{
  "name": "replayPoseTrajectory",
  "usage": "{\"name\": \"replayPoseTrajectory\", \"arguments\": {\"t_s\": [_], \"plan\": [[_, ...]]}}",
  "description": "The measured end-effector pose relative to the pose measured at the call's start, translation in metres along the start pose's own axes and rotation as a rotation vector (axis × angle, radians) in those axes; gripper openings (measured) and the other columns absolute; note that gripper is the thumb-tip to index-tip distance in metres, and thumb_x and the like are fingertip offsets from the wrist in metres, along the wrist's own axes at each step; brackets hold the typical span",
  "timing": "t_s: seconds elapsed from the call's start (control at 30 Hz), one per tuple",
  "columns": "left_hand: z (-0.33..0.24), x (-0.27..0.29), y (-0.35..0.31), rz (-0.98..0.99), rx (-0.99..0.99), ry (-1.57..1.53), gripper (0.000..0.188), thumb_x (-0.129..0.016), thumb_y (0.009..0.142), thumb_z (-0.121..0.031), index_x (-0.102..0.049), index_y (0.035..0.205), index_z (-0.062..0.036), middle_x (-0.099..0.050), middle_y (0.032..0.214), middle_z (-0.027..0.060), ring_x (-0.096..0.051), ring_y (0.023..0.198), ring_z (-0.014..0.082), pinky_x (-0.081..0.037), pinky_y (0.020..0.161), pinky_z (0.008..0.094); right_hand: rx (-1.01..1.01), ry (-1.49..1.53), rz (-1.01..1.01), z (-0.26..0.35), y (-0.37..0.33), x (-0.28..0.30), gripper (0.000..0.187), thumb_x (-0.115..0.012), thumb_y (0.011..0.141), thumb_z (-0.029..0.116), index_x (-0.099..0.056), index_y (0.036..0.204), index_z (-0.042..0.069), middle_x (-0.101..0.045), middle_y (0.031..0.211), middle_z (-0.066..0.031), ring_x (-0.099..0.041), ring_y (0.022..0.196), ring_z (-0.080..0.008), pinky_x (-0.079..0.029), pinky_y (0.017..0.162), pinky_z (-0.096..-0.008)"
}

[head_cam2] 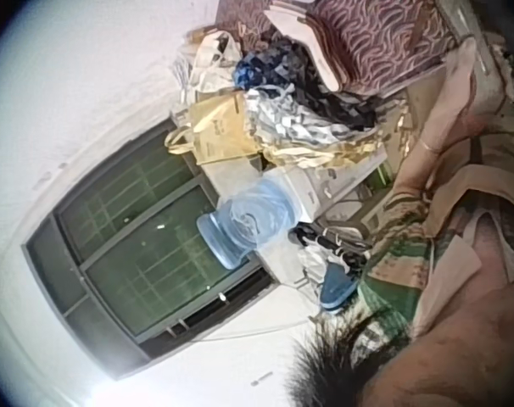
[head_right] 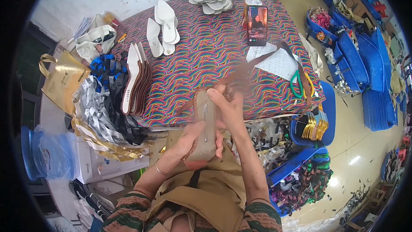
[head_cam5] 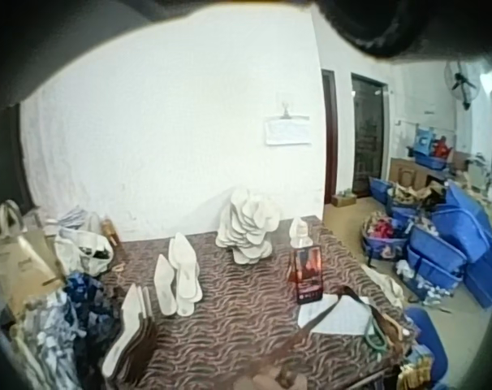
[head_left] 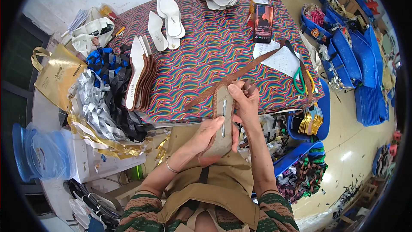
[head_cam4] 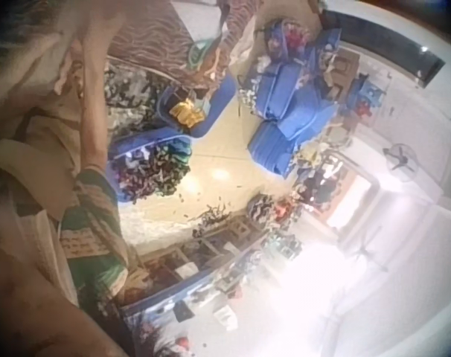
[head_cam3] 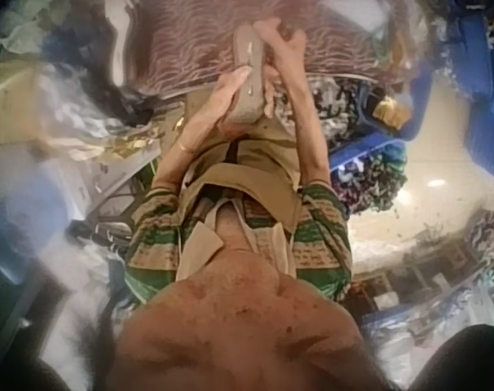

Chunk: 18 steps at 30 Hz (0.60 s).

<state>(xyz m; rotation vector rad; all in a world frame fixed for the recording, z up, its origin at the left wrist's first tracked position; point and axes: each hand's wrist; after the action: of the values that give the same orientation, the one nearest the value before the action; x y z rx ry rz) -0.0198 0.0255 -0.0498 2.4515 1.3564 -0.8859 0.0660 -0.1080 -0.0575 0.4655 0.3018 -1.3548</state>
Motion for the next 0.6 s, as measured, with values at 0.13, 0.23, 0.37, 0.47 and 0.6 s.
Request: {"name": "replayPoseTrajectory", "arguments": {"t_s": [0.13,0.23,0.37,0.47,0.6], "plan": [[-0.015,0.001,-0.001,-0.021,0.036,-0.043,0.073,-0.018,0.102,-0.057,-0.047,0.13,0.0032,-0.064,0.093,0.0166,-0.066,0.078,0.0248,-0.053,0.074,0.0358,-0.052,0.049,0.016,0.0,-0.005,0.002,0.022,-0.07,0.089,0.019,-0.059,0.074,0.008,-0.05,0.062,0.0067,-0.037,0.05,0.0002,-0.025,0.044,-0.0203],[-0.017,0.003,0.005,-0.12,-0.059,-0.106,0.08,-0.011,0.1,-0.06,-0.055,0.118,0.0036,-0.065,0.085,0.0177,-0.067,0.069,0.0254,-0.055,0.066,0.0347,-0.048,0.121,0.047,-0.004,-0.011,-0.007,0.018,-0.07,0.089,0.019,-0.064,0.082,0.004,-0.052,0.064,0.0061,-0.039,0.051,0.0006,-0.026,0.045,-0.0196],[-0.026,-0.002,-0.001,-0.25,-0.082,0.057,0.075,-0.015,0.102,-0.056,-0.058,0.11,0.0042,-0.064,0.07,0.0156,-0.064,0.055,0.024,-0.053,0.052,0.0313,-0.1,-0.008,0.062,0.007,-0.017,-0.009,0.016,-0.069,0.09,0.017,-0.065,0.086,0.003,-0.054,0.064,0.0053,-0.04,0.051,0.0006,-0.027,0.044,-0.0187],[-0.022,-0.005,-0.006,-0.336,-0.073,0.111,0.065,-0.022,0.104,-0.049,-0.059,0.108,0.0042,-0.065,0.072,0.0157,-0.064,0.056,0.0224,-0.053,0.052,0.0315,-0.174,0.032,0.037,0.012,-0.024,-0.018,0.015,-0.068,0.091,0.016,-0.064,0.085,0.003,-0.054,0.064,0.0053,-0.04,0.051,0.0004,-0.027,0.043,-0.0185],[-0.03,-0.003,-0.013,-0.465,-0.139,0.301,0.057,-0.029,0.105,-0.044,-0.061,0.106,0.0038,-0.066,0.073,0.0132,-0.063,0.059,0.0179,-0.051,0.054,0.0295,-0.24,-0.015,-0.037,0.01,-0.032,-0.031,0.012,-0.062,0.094,0.014,-0.061,0.088,0.002,-0.057,0.067,0.0018,-0.046,0.05,-0.0025,-0.032,0.043,-0.0192]]}}
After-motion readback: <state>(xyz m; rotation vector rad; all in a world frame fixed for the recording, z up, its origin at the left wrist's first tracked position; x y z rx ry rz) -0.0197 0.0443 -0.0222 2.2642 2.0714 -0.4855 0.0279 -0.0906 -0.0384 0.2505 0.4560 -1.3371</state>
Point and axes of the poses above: each hand's wrist, its own y-axis towards the middle knuckle, its own x-axis out of the back of the hand, z = x × y
